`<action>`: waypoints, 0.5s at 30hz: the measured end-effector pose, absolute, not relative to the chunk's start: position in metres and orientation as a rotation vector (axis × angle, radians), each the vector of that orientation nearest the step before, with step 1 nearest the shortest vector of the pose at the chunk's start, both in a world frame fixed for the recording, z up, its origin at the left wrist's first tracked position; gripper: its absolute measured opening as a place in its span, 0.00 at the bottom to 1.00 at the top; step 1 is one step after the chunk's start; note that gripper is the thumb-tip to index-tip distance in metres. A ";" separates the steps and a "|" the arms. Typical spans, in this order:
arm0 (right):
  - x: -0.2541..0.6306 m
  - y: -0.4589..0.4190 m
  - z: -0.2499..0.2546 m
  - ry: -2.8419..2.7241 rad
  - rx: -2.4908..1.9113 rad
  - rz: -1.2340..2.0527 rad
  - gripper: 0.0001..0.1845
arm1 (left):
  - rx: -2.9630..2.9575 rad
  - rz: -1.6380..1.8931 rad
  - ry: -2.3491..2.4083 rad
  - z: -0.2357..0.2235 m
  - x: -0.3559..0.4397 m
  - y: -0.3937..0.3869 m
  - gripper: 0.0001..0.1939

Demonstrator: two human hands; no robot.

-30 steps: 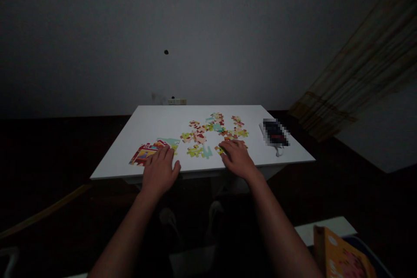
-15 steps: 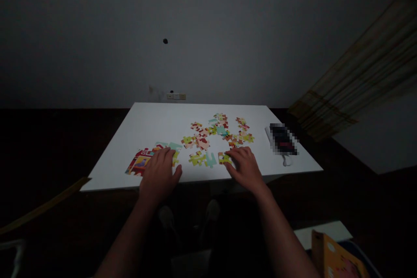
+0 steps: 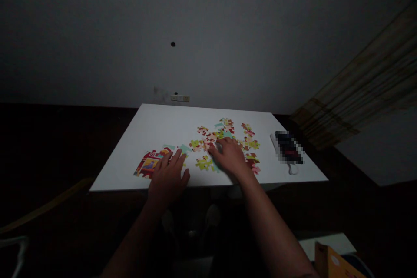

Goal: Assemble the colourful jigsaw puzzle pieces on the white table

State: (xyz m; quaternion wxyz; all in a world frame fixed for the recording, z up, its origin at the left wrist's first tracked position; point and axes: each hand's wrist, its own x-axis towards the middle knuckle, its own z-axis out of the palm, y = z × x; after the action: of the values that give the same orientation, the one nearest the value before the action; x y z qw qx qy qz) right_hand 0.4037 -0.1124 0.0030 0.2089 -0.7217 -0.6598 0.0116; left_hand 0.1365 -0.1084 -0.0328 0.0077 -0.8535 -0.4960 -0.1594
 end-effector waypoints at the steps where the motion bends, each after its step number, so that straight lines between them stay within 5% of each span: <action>1: 0.398 -0.106 0.000 -1.835 -2.046 0.034 0.23 | -2.671 -0.508 -1.545 -0.033 0.136 -0.109 0.26; 6: 0.391 -0.093 -0.015 -1.779 -2.067 0.038 0.17 | -2.692 -0.606 -1.546 -0.039 0.136 -0.110 0.27; 11: 0.377 -0.098 -0.009 -1.471 -1.901 0.204 0.13 | -2.639 -0.976 -1.655 -0.048 0.139 -0.104 0.40; 15: 0.332 -0.102 -0.013 -1.369 -1.590 0.407 0.18 | -2.496 -1.391 -1.733 -0.045 0.128 -0.097 0.37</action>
State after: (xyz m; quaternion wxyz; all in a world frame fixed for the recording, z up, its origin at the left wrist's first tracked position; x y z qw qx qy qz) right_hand 0.3317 -0.1022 -0.0134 0.4814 -0.6520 -0.5615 0.1669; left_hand 0.1275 -0.0970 -0.0447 -0.1000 -0.7432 -0.5160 -0.4140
